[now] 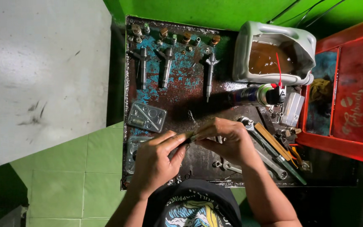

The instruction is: The person assembles small mechanical components on a cluttered workbench. They handle cylindrical parts, apply lubricant from a spray can, and use a file and wrenches to adjust and fit pieces together.

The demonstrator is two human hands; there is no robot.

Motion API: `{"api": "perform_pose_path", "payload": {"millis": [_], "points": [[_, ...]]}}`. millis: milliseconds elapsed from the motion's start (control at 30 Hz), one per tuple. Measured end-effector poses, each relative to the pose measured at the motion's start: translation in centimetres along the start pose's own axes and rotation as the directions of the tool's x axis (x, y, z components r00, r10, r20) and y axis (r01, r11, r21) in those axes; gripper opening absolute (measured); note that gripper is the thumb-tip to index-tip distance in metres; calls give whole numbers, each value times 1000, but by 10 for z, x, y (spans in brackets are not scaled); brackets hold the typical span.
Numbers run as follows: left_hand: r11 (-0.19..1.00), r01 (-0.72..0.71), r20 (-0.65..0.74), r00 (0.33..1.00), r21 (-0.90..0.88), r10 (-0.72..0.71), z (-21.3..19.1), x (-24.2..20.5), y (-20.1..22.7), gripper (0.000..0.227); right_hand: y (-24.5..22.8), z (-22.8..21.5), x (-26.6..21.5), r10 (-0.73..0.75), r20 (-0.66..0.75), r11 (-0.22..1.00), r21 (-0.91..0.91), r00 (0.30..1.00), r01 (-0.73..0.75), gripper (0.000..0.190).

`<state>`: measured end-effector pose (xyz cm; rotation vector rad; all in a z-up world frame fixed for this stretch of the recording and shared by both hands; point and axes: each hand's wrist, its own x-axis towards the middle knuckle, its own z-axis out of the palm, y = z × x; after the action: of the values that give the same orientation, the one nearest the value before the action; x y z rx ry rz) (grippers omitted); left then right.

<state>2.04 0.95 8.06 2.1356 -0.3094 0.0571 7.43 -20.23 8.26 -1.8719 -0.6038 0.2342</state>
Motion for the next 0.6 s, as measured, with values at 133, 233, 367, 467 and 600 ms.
{"api": "perform_pose_path", "payload": {"millis": [133, 233, 367, 467, 600], "points": [[1000, 22, 2, 1000, -3, -22, 8, -2, -9, 17, -1, 1, 3, 20, -18, 1000, 11, 1000, -19, 12], [999, 17, -33, 999, -44, -19, 11, -3, -15, 16, 0, 0, 10, 27, 25, 999, -35, 999, -26, 8], [972, 135, -32, 989, -194, -144, 24, -12, -32, 21, 32, -9, 31, 63, 245, 992, 89, 968, -88, 20], [933, 269, -18, 960, -237, -281, 32, -21, -43, 28, 81, -10, 75, 161, 172, 983, 63, 972, -174, 21], [868, 421, -15, 898, -264, -440, 32, -28, -44, 28, 208, -15, 152, 189, -429, 862, -358, 883, -359, 32]]}}
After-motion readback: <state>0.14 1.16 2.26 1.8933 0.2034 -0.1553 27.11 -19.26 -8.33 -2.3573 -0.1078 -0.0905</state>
